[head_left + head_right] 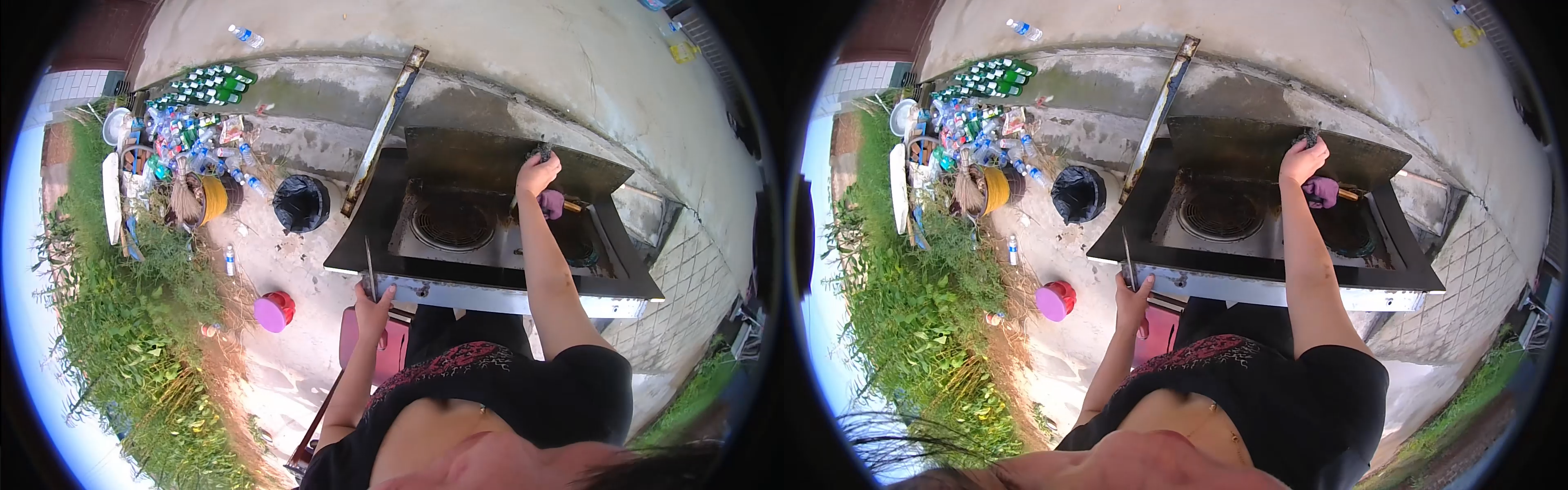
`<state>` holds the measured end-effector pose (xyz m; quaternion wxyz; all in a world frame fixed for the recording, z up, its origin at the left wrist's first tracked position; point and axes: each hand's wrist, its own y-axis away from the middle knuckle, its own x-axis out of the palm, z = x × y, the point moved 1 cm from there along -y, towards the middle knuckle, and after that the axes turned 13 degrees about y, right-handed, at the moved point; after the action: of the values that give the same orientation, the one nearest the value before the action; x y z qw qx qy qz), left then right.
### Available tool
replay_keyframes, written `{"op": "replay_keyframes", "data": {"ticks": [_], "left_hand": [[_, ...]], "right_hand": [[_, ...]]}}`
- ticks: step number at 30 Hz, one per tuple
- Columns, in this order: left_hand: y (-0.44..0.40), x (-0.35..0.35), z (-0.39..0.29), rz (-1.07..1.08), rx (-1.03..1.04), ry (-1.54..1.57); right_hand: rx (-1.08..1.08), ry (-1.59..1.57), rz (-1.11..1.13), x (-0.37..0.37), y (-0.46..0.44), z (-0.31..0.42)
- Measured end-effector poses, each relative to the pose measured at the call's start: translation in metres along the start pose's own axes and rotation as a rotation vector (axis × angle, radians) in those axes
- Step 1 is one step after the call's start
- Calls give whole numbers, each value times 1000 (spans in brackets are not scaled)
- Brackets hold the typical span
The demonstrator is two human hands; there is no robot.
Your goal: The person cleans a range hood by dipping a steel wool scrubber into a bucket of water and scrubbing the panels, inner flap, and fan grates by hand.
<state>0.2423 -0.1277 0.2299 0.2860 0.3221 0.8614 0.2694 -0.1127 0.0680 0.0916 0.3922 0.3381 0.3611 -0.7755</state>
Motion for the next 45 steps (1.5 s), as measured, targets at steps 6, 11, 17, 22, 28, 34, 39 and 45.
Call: {"op": "replay_keyframes", "data": {"ticks": [6, 11, 17, 22, 28, 34, 39, 45], "left_hand": [[0, -6, -14, 61, -36, 9], [2, -5, -10, 52, 8, 64], [-2, -5, 3, 29, 35, 67], [2, -3, 2, 9, 34, 164], [4, 0, 1, -16, 64, 281], [6, 4, 3, -87, 32, 315], [6, 6, 10, -131, 17, 361], [11, 7, 7, -182, -81, 389]], "right_hand": [[72, 54, 129, 46, 119, 129], [-994, -14, 480, 29, 165, 155], [-1594, 584, 419, -2, 39, 64], [-1448, 852, 568, -28, 9, 28], [-1799, 280, 391, 10, 54, 141], [-1702, 885, 523, -13, -26, -5], [-1872, 446, 442, -3, 62, 86], [-2042, 406, 428, 34, 63, 69]]}}
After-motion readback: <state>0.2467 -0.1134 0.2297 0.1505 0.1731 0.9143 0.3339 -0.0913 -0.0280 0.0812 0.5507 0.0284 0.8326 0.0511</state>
